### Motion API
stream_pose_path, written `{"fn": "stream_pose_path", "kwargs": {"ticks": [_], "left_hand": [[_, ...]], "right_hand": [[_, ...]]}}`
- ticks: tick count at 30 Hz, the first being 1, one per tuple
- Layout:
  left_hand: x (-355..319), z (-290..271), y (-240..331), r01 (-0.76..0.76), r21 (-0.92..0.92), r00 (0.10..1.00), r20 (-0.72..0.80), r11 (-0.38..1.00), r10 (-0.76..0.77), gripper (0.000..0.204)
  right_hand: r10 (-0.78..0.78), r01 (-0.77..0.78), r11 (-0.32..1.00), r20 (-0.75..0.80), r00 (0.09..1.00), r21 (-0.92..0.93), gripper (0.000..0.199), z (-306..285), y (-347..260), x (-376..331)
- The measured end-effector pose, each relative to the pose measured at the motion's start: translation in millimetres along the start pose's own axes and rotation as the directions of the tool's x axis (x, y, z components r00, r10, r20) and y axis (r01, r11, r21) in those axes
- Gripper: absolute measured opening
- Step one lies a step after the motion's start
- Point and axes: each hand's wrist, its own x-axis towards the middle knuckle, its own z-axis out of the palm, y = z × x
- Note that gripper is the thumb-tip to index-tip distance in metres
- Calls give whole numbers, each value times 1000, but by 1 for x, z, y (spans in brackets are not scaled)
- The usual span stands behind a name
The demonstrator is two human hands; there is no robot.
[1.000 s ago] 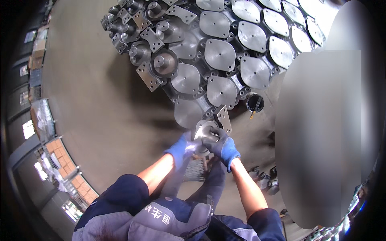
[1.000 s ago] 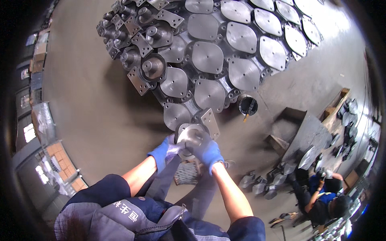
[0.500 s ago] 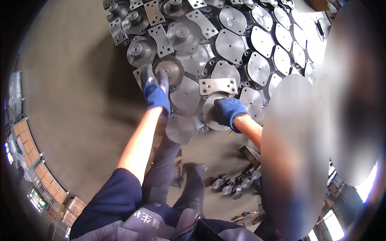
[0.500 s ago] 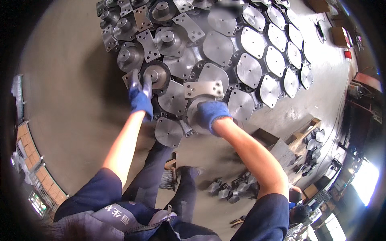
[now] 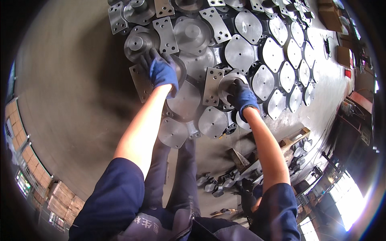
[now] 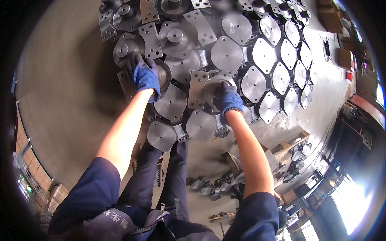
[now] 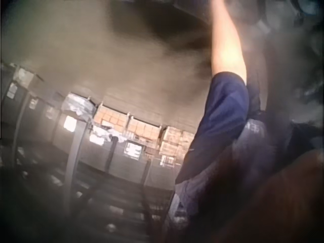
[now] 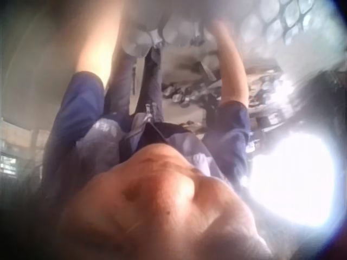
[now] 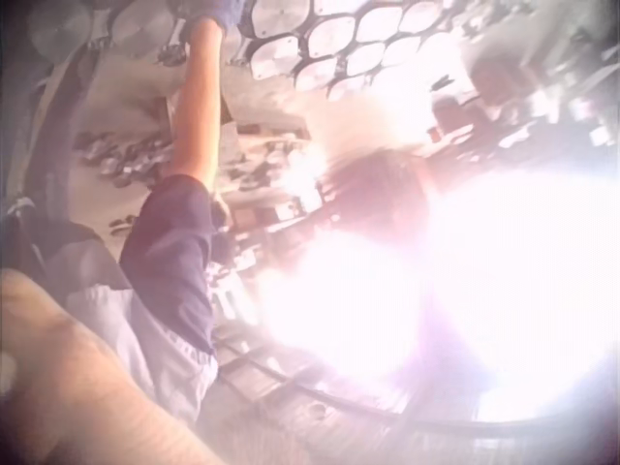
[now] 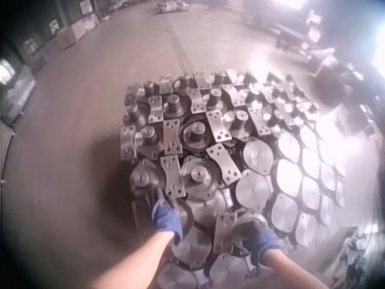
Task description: The person sits on the floor and uses a brush to apply a dark coating to several metal parts. They repeatedly dip the brush into a container and paint the surfaces of the parts, then stack the finished pieces onto a large pile.
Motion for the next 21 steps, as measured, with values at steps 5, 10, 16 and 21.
{"fn": "stream_pose_path", "kwargs": {"ticks": [5, 10, 16, 21], "left_hand": [[5, -12, 15, -2, 47, 999, 51, 999, 0, 45], [5, -18, 17, 27, 63, 997, 76, 998, -31, 43], [1, -7, 11, 17, 64, 1000, 5, 998, -18, 46], [0, -5, 9, 21, 71, 1000, -3, 997, -21, 47]], "right_hand": [[-103, 106, 992, -44, 994, 73, 23, 16, 17, 11], [-110, 110, 993, -10, 994, -36, 21, -15, -12, 15], [-278, 278, 958, 21, 960, -61, 19, -38, -25, 27], [-321, 321, 947, -14, 947, -20, 20, -30, -47, 53]]}}
